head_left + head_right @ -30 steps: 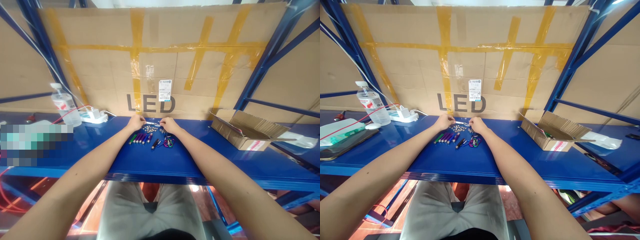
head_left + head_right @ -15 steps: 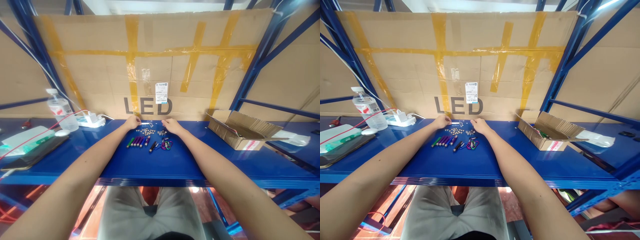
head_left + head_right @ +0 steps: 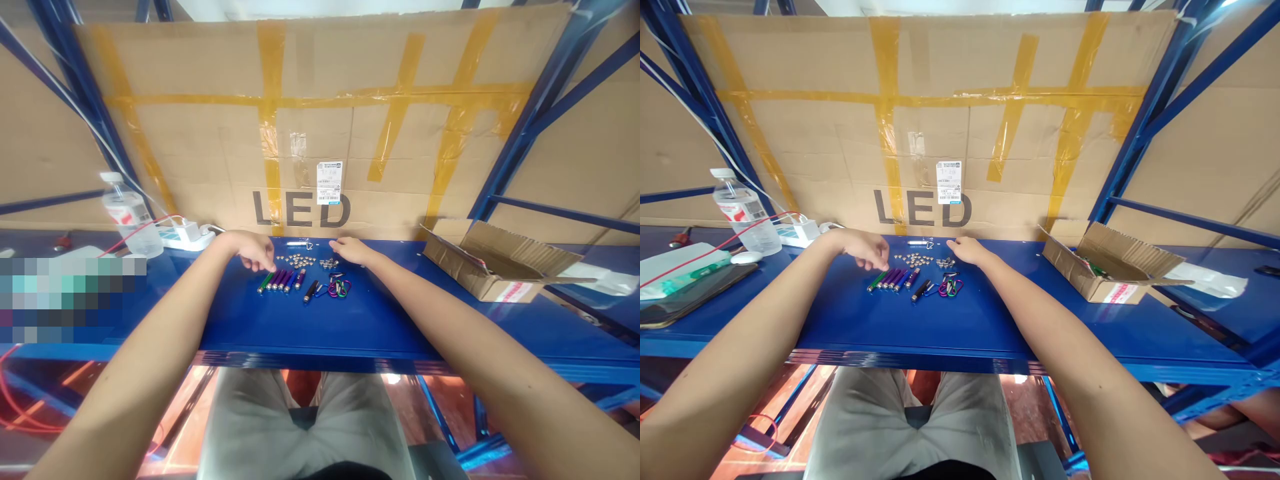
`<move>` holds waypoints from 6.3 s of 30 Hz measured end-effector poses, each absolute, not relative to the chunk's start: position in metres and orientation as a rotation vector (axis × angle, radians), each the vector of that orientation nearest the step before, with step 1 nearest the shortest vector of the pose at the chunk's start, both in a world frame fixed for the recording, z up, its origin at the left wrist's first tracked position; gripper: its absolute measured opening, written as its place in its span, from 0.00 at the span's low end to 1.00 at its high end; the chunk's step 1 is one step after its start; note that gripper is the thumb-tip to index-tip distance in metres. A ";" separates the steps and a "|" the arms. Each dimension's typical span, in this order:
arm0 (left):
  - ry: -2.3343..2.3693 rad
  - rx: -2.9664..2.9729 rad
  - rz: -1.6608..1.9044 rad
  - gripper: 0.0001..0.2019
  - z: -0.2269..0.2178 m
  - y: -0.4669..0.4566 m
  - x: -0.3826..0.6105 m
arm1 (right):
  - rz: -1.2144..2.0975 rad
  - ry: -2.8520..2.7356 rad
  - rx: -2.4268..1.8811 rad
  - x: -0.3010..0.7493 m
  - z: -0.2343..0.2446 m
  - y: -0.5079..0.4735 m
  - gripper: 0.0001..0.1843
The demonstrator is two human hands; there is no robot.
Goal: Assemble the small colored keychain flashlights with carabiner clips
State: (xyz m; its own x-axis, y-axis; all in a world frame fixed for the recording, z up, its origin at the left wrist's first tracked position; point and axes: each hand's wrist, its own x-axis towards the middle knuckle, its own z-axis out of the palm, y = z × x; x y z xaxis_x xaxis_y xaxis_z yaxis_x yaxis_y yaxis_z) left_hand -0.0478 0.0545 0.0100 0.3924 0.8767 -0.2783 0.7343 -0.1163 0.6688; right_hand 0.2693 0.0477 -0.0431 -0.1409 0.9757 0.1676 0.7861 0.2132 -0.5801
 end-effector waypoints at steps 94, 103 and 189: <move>1.142 2.327 0.926 0.02 -0.025 -0.003 0.063 | 1.180 -2.220 -1.234 0.284 0.006 -0.013 0.04; 1.093 2.171 0.981 0.13 -0.019 -0.004 0.056 | 1.422 -1.862 -1.095 0.279 -0.009 -0.005 0.08; 1.335 2.118 0.958 0.06 -0.023 0.022 0.037 | 1.028 -2.203 -1.283 0.277 -0.019 0.005 0.10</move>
